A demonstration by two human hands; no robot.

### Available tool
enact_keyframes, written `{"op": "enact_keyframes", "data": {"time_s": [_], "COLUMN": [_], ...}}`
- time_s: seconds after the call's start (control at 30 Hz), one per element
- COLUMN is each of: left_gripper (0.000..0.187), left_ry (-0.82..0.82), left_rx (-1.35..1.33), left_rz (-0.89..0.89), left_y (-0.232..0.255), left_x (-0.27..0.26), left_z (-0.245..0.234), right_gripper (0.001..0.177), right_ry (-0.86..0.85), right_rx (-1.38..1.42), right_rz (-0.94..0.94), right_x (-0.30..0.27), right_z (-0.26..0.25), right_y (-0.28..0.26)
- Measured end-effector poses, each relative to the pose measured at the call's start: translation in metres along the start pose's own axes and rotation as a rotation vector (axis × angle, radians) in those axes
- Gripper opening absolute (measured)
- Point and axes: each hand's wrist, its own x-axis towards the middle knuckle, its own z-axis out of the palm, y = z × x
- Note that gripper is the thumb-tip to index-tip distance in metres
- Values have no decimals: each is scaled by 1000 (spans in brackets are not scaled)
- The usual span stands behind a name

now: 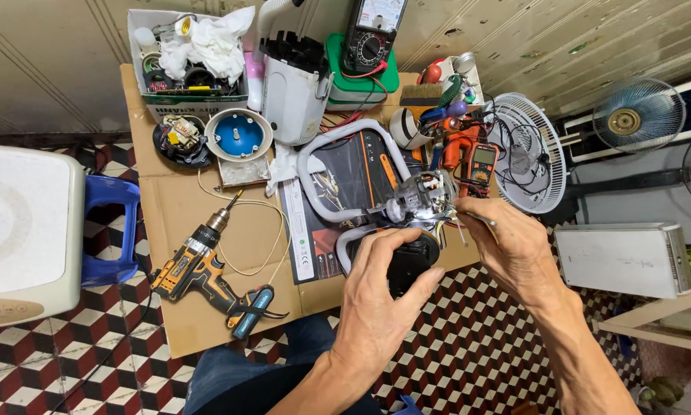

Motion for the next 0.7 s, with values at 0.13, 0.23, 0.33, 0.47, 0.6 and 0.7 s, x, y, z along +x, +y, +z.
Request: {"op": "enact_keyframes", "data": {"time_s": [0.13,0.23,0.33,0.47,0.6,0.7], "left_gripper": [53,54,53,53,53,53], "left_ry": [-1,9,1,-25,-47,-24], "left_rx": [-1,3,10,1,-9,-5], "left_rz": [21,82,54,6,-60,-13], "left_y": [4,6,6,7,6,4], "left_x": [1,0,0,0,-1,-1], "left_z": [4,5,6,6,5,6], "right_gripper": [35,36,37,35,31,29], "right_ry": [-18,-55,-88,-123,-154,-160], "right_rx": [25,61,58,38,6,-10], "right_rz": [-5,-1,-8,-12,22,44], "right_x": [1,3,5,10,10,10], "right_z": [-2,-2,-4,-4,-1,-1], "right_y": [2,2,0,-2,1,2]}}
